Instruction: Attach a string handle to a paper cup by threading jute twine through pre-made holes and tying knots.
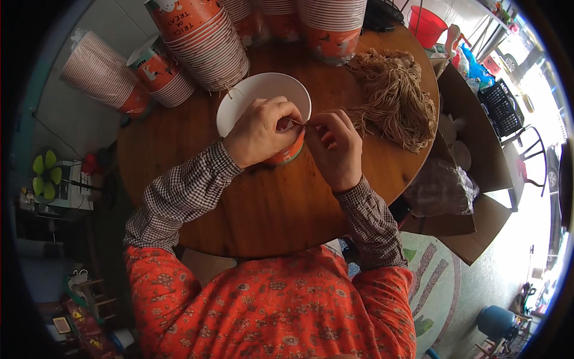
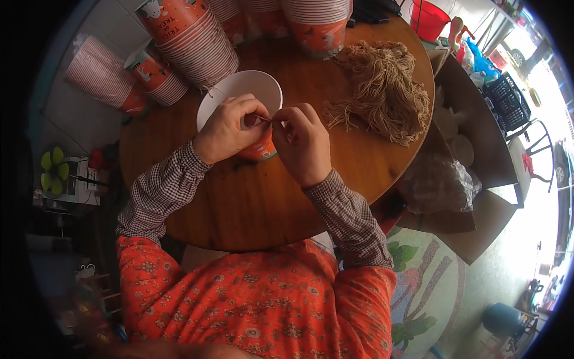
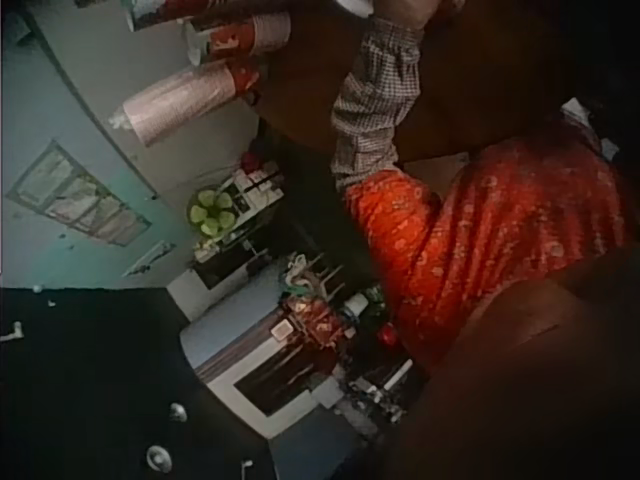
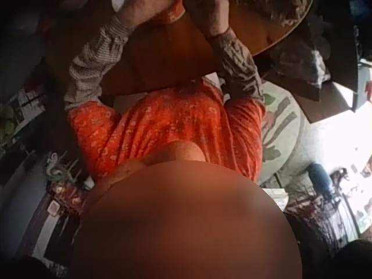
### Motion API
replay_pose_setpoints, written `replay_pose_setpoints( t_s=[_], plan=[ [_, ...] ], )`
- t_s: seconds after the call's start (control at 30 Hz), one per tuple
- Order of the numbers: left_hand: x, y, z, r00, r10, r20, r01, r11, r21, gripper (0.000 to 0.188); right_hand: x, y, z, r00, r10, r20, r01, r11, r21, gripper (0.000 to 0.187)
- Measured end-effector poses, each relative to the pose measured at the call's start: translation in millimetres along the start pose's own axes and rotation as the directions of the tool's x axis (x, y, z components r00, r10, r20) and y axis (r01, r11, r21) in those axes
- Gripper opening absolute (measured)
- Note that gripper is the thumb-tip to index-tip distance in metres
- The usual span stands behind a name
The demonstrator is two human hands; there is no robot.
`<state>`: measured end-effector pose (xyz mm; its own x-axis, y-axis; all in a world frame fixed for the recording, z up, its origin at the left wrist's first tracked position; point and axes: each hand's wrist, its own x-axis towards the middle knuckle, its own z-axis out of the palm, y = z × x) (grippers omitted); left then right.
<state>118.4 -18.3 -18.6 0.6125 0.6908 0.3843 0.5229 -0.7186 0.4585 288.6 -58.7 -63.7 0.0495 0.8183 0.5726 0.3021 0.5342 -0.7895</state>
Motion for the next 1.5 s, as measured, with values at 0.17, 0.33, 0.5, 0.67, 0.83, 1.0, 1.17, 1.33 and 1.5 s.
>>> replay_pose_setpoints(
  t_s=[0.17, 0.33, 0.5, 0.67, 0.83, 1.0, 1.17, 1.33, 1.5],
  plan=[
    [-1, -2, 0, 0.995, -0.097, 0.001, 0.096, 0.983, -0.154, 0.011, 0, 2, 3, 1.000, -0.017, 0.002, 0.017, 1.000, 0.020, 0.013],
    [0, -1, -2, 0.998, -0.064, -0.002, 0.064, 0.992, -0.113, 0.012, 1, 5, 2, 0.998, -0.025, 0.050, 0.024, 1.000, 0.019, 0.014],
    [0, -5, 2, 0.995, 0.057, -0.079, -0.060, 0.998, -0.032, 0.017, 1, 8, 3, 0.997, -0.038, 0.066, 0.036, 0.999, 0.026, 0.014],
    [-1, -4, 2, 0.995, -0.048, -0.082, 0.044, 0.997, -0.056, 0.015, 0, 5, 4, 0.999, -0.002, 0.035, 0.000, 0.998, 0.070, 0.013],
    [-2, -5, 0, 0.995, -0.095, -0.009, 0.093, 0.985, -0.146, 0.010, -2, 6, 7, 1.000, 0.019, 0.021, -0.021, 0.997, 0.068, 0.012],
    [-4, -1, 0, 0.989, -0.145, 0.027, 0.147, 0.949, -0.280, 0.008, -2, 7, 8, 0.999, 0.046, 0.009, -0.047, 0.996, 0.078, 0.010],
    [-4, 0, 2, 0.958, -0.276, 0.073, 0.284, 0.894, -0.346, 0.012, -3, 7, 9, 0.998, 0.056, -0.007, -0.055, 0.996, 0.068, 0.010],
    [-7, -6, 0, 0.931, -0.335, 0.147, 0.355, 0.730, -0.585, 0.015, -2, 8, 9, 0.998, 0.062, -0.015, -0.060, 0.995, 0.074, 0.010],
    [-4, -5, -5, 0.926, -0.329, 0.185, 0.373, 0.718, -0.588, 0.017, -2, 6, 9, 0.999, 0.030, -0.021, -0.030, 0.999, 0.031, 0.011]
  ],
)
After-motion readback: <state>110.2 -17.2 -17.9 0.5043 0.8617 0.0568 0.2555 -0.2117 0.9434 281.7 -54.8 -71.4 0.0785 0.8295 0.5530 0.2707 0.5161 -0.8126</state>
